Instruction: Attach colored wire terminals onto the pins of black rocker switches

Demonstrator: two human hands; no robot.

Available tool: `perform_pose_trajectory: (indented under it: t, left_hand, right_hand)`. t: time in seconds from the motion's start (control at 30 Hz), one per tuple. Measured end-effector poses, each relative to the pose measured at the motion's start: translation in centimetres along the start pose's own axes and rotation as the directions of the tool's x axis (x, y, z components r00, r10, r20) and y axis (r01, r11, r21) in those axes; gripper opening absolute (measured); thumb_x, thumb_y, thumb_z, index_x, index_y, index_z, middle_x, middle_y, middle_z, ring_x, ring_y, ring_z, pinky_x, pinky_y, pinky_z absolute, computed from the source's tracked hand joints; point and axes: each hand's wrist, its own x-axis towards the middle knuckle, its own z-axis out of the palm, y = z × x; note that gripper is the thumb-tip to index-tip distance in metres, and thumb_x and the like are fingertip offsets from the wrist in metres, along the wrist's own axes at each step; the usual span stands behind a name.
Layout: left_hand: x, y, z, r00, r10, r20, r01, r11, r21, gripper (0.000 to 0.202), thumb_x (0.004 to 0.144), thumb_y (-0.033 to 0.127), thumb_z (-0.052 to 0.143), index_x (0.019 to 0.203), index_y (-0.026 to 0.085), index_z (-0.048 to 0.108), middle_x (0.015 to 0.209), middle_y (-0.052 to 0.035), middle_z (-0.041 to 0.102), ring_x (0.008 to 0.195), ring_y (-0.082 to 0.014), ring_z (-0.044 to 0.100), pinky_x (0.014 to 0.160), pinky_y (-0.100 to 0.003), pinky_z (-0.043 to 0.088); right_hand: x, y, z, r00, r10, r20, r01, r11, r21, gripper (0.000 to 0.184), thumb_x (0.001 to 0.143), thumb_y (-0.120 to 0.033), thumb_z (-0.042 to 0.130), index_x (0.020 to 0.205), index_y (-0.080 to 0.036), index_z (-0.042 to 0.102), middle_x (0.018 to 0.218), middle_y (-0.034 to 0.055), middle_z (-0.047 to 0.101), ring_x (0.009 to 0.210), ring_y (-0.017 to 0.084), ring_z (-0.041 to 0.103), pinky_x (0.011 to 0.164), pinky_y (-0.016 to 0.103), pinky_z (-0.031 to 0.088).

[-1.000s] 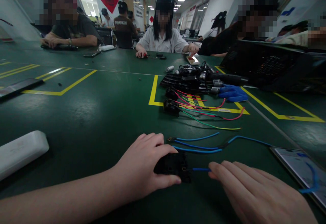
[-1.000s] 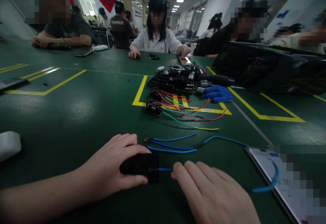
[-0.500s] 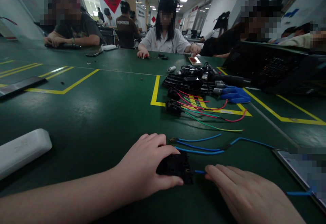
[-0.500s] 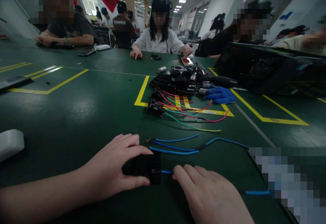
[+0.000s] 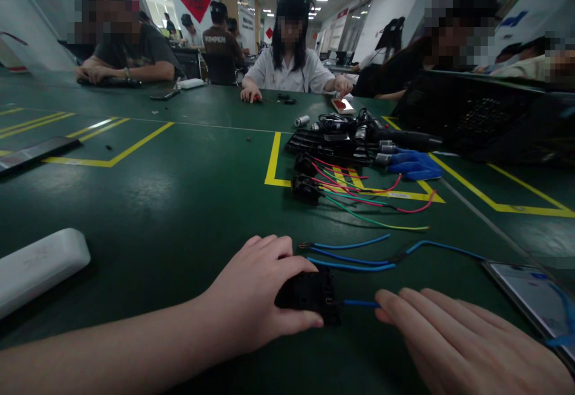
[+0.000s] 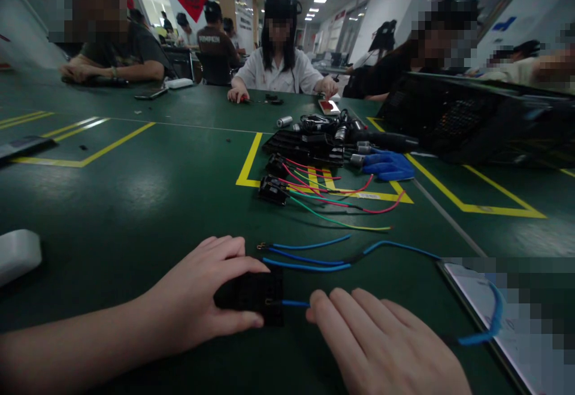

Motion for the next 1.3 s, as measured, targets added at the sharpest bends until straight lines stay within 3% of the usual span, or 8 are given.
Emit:
perform_pose_trajectory:
  t: [0.2,0.4,0.53,0.67,0.9,1.0,1.13,1.3]
  left_hand:
    - [-0.2,0.1,0.1,1.000,0.007,-0.005,-0.007,1.000,0.005,0.045,0.078,0.046,0.086,0.115,0.025,0.072,0.100,-0.0036,0.062,0.096,-0.0278,0.059,0.083,-0.042,0.043]
    - [0.1,0.1,0.0,1.000,0.006,-0.003,-0.006,1.000,0.006,0.045,0.078,0.046,0.086,0.116,0.025,0.072,0.100,-0.0037,0.062,0.095,-0.0280,0.059,0.083,-0.042,0.043]
    - [0.1,0.1,-0.1,1.000,-0.002,0.002,0.002,1.000,0.010,0.045,0.078,0.045,0.087,0.115,0.025,0.072,0.099,-0.0036,0.062,0.095,-0.0279,0.059,0.082,-0.042,0.043]
    - [0.0,0.1,0.0,1.000,-0.006,0.010,0.006,1.000,0.012,0.046,0.077,0.046,0.087,0.115,0.025,0.072,0.099,-0.0035,0.062,0.094,-0.0277,0.058,0.082,-0.042,0.043]
    - [0.1,0.0,-0.2,1.000,-0.010,0.027,0.009,1.000,0.007,0.046,0.079,0.044,0.087,0.118,0.025,0.071,0.102,-0.0041,0.062,0.097,-0.0282,0.058,0.084,-0.043,0.044]
    - [-0.1,0.2,-0.3,0.999,-0.009,0.046,0.009,1.000,-0.007,0.046,0.080,0.043,0.085,0.120,0.025,0.070,0.105,-0.0049,0.062,0.099,-0.0287,0.058,0.086,-0.043,0.045]
    - [-0.8,0.6,-0.2,0.998,0.024,0.064,-0.023,1.000,-0.013,0.047,0.081,0.044,0.084,0.121,0.025,0.069,0.108,-0.0057,0.063,0.102,-0.0295,0.058,0.091,-0.046,0.045]
    - [-1.4,1.5,0.0,0.991,0.061,0.120,-0.065,0.997,0.032,0.043,0.083,0.046,0.079,0.120,0.026,0.069,0.110,-0.0071,0.063,0.101,-0.0312,0.059,0.092,-0.048,0.047]
  right_hand:
    - [0.6,-0.4,1.0,0.989,0.000,0.151,-0.011,0.997,0.074,0.038,0.085,0.002,0.030,0.089,-0.025,0.056,0.074,0.0030,0.075,0.056,0.016,0.070,0.048,0.029,0.047]
    - [0.2,-0.7,0.8,0.985,-0.011,0.171,-0.003,0.996,0.085,0.039,0.086,0.001,0.030,0.085,-0.025,0.059,0.072,0.0038,0.074,0.054,0.017,0.069,0.043,0.030,0.046]
    - [0.3,-0.3,0.6,0.993,-0.008,0.117,0.004,0.999,0.034,0.039,0.093,-0.001,0.026,0.094,-0.023,0.059,0.073,0.0043,0.074,0.056,0.017,0.070,0.050,0.031,0.048]
    - [0.6,0.2,-0.2,1.000,0.002,0.026,-0.003,1.000,0.023,0.034,0.105,-0.012,0.024,0.098,-0.023,0.055,0.072,0.0022,0.073,0.057,0.016,0.068,0.058,0.031,0.047]
    - [-0.1,0.7,-0.5,0.990,0.112,-0.090,-0.109,0.993,0.031,0.017,0.106,-0.020,0.042,0.109,-0.018,0.059,0.081,0.0053,0.076,0.073,0.019,0.069,0.073,0.032,0.046]
    - [0.4,0.6,-0.4,0.985,0.162,-0.056,-0.163,0.986,-0.018,0.022,0.105,-0.018,0.039,0.111,-0.015,0.061,0.086,0.0077,0.076,0.075,0.021,0.069,0.073,0.034,0.046]
    - [2.0,0.3,0.9,0.994,0.102,0.041,-0.101,0.995,-0.017,0.030,0.104,-0.014,0.035,0.119,-0.008,0.060,0.094,0.0118,0.073,0.081,0.024,0.068,0.072,0.038,0.049]
    - [3.7,0.0,4.0,0.985,0.098,0.144,-0.109,0.991,0.073,0.035,0.104,-0.030,0.045,0.129,-0.009,0.057,0.104,0.0140,0.068,0.092,0.028,0.065,0.074,0.040,0.054]
